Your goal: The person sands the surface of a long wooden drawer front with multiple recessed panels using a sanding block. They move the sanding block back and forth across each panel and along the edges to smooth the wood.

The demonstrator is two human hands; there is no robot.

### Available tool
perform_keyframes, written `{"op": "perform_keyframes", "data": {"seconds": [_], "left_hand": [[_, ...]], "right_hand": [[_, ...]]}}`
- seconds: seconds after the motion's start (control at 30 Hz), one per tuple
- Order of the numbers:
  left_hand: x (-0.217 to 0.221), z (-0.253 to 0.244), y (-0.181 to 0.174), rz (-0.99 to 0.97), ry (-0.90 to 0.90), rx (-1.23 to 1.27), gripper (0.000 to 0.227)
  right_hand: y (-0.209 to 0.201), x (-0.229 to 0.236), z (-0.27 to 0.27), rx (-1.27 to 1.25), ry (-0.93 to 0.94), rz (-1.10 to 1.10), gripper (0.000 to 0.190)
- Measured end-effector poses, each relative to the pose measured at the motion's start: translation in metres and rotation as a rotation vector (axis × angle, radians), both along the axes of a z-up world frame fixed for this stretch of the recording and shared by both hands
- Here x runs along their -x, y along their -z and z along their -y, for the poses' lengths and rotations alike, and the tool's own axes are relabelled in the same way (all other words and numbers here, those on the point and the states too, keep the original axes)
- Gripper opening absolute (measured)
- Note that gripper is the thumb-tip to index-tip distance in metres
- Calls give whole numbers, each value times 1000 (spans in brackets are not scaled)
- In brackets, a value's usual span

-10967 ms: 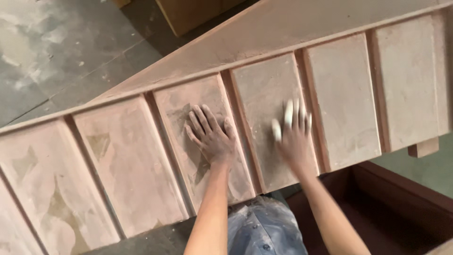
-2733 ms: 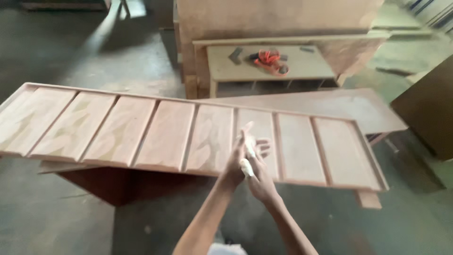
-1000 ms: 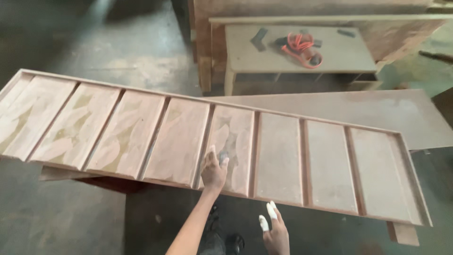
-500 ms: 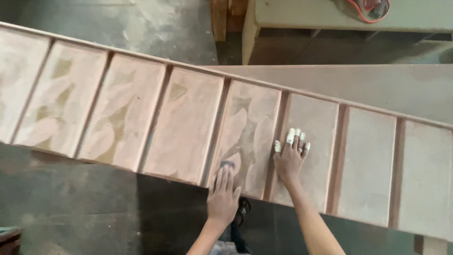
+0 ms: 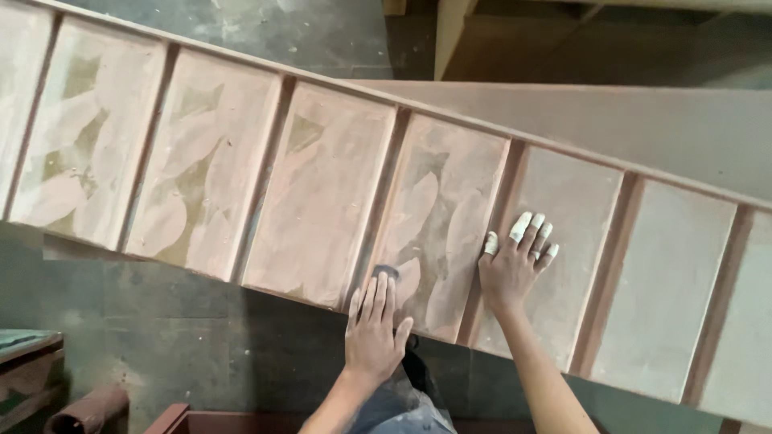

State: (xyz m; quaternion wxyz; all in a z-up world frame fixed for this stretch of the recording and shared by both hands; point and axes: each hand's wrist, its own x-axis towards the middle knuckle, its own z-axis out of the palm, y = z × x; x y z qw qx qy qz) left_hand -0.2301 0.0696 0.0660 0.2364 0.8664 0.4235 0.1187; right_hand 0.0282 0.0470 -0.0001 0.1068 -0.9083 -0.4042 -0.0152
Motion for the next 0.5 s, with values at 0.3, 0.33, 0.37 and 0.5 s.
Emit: {"op": "perform_keyframes", "data": {"seconds": [0.3, 0.33, 0.37, 0.5], "left_hand": [[-81, -128, 29, 122, 112, -135, 66], [-36, -84, 16, 148, 155, -147, 67], [-7, -54, 2, 96, 158, -51, 71], [15, -40, -7, 8, 244, -100, 80]], "right_hand": [[-6, 7, 7, -38, 0, -39, 68], [-6, 7, 2, -39, -4, -42, 67], [-5, 6, -6, -39, -21, -27, 67], [-7, 4, -2, -1, -12, 30, 67]]}}
